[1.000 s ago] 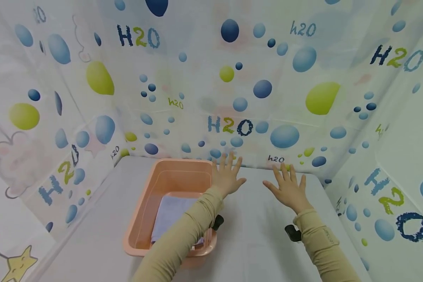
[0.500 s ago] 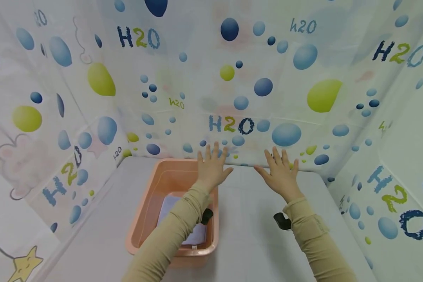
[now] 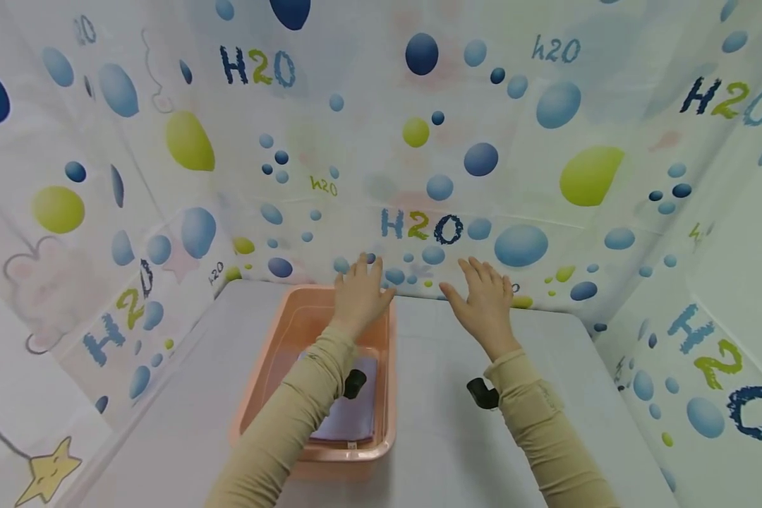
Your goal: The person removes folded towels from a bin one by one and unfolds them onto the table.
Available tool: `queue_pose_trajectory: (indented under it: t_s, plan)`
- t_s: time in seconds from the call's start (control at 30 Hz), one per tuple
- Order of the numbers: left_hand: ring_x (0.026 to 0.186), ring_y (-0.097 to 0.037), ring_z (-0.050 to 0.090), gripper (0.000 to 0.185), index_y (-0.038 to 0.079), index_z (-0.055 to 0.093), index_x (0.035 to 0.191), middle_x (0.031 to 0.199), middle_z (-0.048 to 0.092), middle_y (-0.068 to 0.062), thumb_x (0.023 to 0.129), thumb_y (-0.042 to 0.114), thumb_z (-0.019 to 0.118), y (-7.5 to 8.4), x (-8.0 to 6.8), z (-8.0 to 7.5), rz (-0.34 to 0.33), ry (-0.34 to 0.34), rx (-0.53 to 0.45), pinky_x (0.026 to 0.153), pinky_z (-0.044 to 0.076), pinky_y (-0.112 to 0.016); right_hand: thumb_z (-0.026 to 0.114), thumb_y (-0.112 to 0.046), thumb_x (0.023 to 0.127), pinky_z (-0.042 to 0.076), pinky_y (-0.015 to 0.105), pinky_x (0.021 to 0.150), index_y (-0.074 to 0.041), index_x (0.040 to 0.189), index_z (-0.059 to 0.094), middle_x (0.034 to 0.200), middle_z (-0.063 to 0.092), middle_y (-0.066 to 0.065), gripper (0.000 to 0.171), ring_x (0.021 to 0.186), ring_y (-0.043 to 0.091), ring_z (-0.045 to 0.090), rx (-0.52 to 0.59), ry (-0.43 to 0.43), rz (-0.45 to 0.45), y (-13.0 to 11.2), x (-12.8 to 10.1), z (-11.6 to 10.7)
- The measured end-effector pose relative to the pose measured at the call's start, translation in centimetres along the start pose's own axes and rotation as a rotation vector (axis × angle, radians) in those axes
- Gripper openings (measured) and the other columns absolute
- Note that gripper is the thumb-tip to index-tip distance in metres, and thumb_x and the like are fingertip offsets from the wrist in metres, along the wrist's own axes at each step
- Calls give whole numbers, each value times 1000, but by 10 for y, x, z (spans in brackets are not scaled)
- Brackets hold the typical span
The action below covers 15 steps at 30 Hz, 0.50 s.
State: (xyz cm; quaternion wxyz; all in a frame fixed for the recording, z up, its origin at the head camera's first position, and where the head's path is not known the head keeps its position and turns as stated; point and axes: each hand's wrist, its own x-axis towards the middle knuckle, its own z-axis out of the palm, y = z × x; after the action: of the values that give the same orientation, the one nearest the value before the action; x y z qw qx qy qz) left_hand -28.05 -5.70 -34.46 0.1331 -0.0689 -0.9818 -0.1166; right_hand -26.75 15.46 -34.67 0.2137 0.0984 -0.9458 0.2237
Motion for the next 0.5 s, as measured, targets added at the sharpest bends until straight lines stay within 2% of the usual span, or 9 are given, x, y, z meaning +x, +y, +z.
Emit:
queue_pose_trajectory:
  t_s: [0.2,0.37,0.5]
  plan:
    - [128,-41,43,65,9,35,143,149,30,-22,90,44,54,-16,-1,-7,-41,-19,-34,105,34,-57,53,-46,91,10,63,110,-12,139,42,148,38,13,60,139,38,26,32,12,-28,-17,5,8]
    - [125,-44,45,65,6,39,140,147,32,-25,90,42,55,-31,-6,-11,-72,12,-58,102,36,-58,52,-46,91,9,64,111,-12,138,45,150,35,11,58,142,37,18,30,11,-56,-31,8,14]
    - [121,-46,47,62,5,41,138,145,33,-27,89,40,56,-42,-10,-9,-97,18,-93,99,40,-57,54,-45,91,10,64,111,-13,136,46,149,35,12,57,143,36,17,42,10,-73,-41,9,21]
